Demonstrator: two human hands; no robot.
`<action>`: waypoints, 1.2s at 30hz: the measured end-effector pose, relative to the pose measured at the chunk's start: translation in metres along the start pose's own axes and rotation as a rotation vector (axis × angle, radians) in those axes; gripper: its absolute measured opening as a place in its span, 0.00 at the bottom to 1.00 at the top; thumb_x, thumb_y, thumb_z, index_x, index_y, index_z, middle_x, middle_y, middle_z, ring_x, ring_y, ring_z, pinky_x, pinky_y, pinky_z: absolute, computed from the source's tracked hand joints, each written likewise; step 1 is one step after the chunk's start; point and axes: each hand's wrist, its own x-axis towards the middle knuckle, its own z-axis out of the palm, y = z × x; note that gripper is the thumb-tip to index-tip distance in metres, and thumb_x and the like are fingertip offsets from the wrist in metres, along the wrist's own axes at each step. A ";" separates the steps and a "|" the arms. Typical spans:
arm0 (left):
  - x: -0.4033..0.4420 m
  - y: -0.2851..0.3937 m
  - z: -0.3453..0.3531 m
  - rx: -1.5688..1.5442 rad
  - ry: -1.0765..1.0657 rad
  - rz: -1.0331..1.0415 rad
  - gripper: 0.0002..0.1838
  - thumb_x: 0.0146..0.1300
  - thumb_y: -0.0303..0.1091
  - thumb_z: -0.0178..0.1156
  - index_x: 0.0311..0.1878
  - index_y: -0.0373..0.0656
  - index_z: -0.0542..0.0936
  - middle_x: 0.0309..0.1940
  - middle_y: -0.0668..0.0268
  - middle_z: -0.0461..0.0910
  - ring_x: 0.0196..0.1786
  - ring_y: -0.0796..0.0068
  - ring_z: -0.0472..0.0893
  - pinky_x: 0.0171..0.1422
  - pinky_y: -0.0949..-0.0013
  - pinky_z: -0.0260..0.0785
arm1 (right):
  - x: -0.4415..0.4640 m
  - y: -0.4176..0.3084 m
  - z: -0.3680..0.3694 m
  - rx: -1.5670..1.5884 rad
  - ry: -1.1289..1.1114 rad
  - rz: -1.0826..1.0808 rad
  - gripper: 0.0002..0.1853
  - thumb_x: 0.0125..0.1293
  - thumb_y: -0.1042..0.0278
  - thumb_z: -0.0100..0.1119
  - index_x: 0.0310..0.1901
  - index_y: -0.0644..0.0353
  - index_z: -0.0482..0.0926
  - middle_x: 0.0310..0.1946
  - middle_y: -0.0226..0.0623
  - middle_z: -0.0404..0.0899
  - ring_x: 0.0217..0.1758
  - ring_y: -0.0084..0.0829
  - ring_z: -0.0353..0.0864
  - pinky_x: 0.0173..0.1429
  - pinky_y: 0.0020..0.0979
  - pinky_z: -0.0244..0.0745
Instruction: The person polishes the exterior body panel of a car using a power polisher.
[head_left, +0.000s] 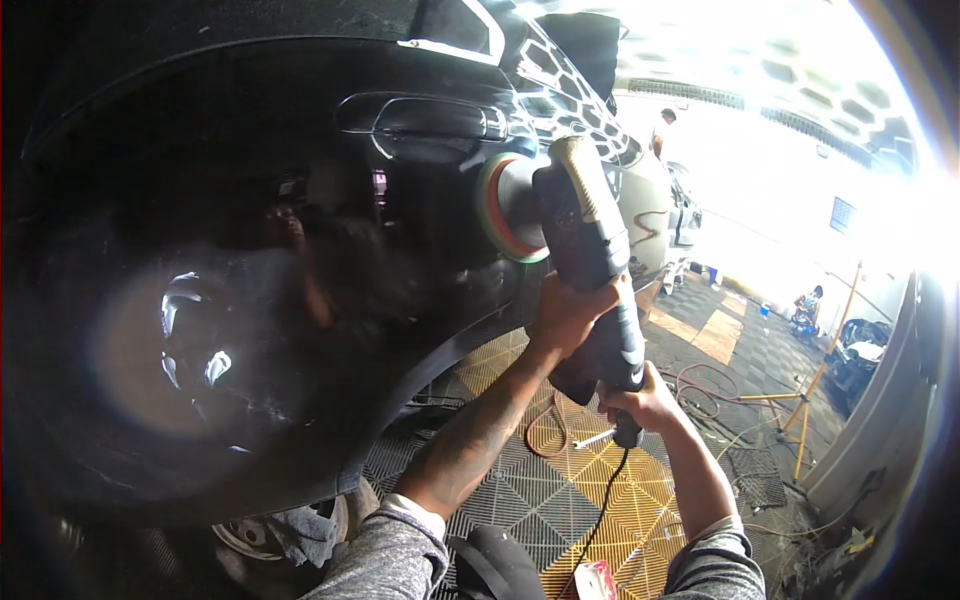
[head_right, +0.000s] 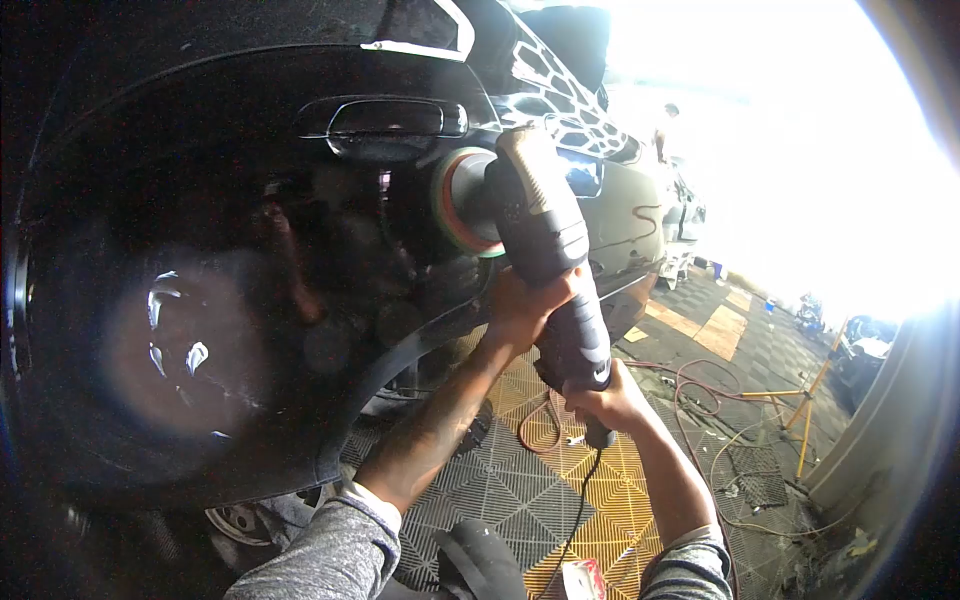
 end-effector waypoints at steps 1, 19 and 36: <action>0.005 -0.001 0.001 0.001 -0.016 -0.012 0.19 0.58 0.43 0.70 0.47 0.39 0.85 0.39 0.65 0.88 0.42 0.74 0.85 0.51 0.65 0.76 | 0.000 -0.007 0.000 -0.006 0.029 0.016 0.16 0.58 0.71 0.71 0.46 0.65 0.78 0.26 0.37 0.82 0.25 0.26 0.83 0.30 0.31 0.80; 0.051 -0.006 0.014 -0.412 -0.177 0.043 0.17 0.62 0.40 0.68 0.49 0.40 0.82 0.37 0.68 0.83 0.39 0.78 0.81 0.45 0.66 0.75 | 0.013 -0.036 -0.015 -0.104 0.145 -0.057 0.06 0.60 0.70 0.66 0.32 0.63 0.81 0.22 0.30 0.80 0.22 0.21 0.79 0.29 0.27 0.77; 0.048 -0.008 0.014 -0.337 -0.071 0.038 0.15 0.60 0.35 0.70 0.46 0.35 0.86 0.36 0.67 0.87 0.38 0.81 0.83 0.45 0.68 0.75 | 0.011 -0.036 -0.019 -0.091 0.098 -0.073 0.08 0.59 0.67 0.67 0.34 0.62 0.81 0.23 0.31 0.81 0.22 0.20 0.79 0.28 0.26 0.76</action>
